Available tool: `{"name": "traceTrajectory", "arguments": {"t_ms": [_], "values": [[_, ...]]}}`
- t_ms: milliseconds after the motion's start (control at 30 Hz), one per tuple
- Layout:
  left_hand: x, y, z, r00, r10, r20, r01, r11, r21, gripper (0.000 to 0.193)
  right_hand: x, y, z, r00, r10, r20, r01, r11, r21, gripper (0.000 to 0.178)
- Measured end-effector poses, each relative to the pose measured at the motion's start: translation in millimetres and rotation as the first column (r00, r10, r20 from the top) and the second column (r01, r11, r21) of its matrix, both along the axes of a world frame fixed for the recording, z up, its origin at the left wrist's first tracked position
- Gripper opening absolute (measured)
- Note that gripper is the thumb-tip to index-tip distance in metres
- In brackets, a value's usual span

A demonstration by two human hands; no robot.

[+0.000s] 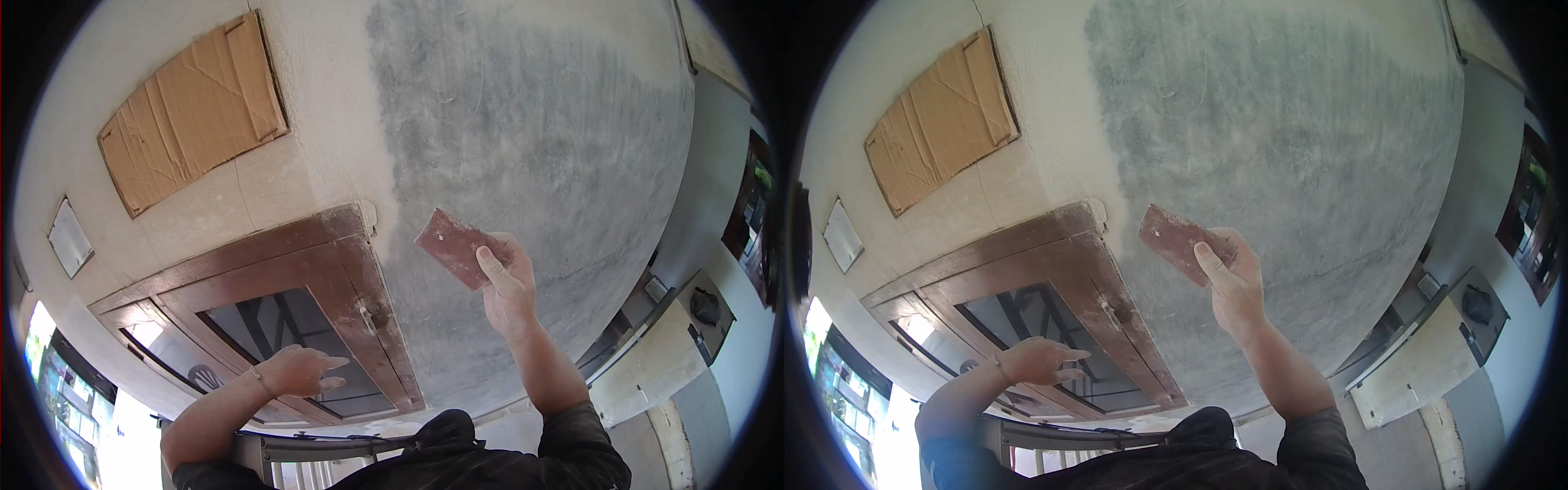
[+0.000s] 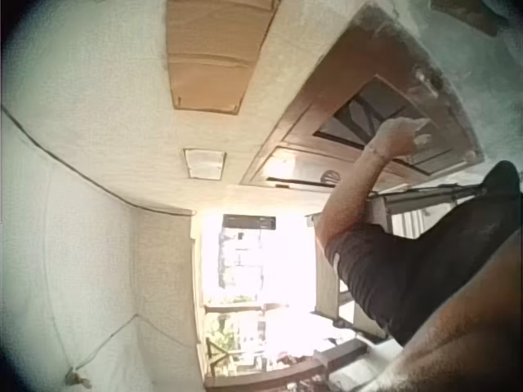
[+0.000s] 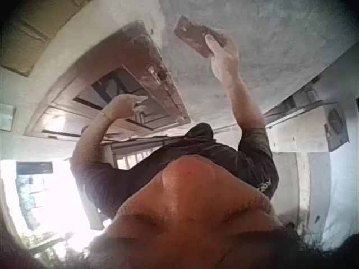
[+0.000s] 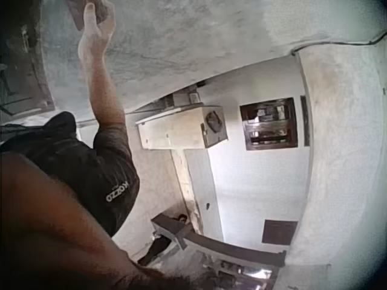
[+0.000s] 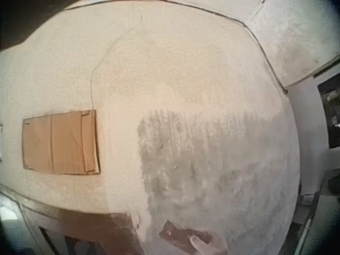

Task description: The person sands the wall above a window frame using a piece of sandpaper.

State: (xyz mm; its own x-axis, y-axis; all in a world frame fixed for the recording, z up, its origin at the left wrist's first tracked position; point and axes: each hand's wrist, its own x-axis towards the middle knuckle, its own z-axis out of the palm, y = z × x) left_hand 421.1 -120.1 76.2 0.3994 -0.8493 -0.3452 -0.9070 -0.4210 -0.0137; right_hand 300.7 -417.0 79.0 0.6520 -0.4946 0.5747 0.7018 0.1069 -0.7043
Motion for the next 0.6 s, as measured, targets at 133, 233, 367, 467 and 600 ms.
{"name": "traceTrajectory", "arguments": {"t_ms": [133, 233, 367, 467, 600], "values": [[10, -10, 8, 0.954, -0.197, 0.228, 0.247, 0.944, -0.219, 0.047, 2, 12, 3, 0.916, 0.401, -0.02, -0.365, 0.854, 0.37, 0.024], [9, -44, 42, 0.857, -0.271, 0.438, 0.429, 0.847, -0.316, 0.056, 3, 27, 9, 0.753, 0.639, 0.155, -0.631, 0.636, 0.445, 0.027], [7, -91, 61, 0.635, -0.34, 0.694, 0.737, 0.537, -0.411, 0.073, 16, 41, -1, 0.49, 0.787, 0.375, -0.861, 0.37, 0.349, 0.03], [-12, -130, 56, 0.682, -0.433, 0.589, 0.71, 0.201, -0.675, 0.088, 17, 44, -7, 0.445, 0.783, 0.436, -0.891, 0.336, 0.306, 0.033], [-38, -156, 52, 0.774, -0.332, 0.539, 0.596, 0.094, -0.798, 0.089, 11, 39, -11, 0.94, 0.307, 0.145, -0.252, 0.917, -0.309, 0.035]]}}
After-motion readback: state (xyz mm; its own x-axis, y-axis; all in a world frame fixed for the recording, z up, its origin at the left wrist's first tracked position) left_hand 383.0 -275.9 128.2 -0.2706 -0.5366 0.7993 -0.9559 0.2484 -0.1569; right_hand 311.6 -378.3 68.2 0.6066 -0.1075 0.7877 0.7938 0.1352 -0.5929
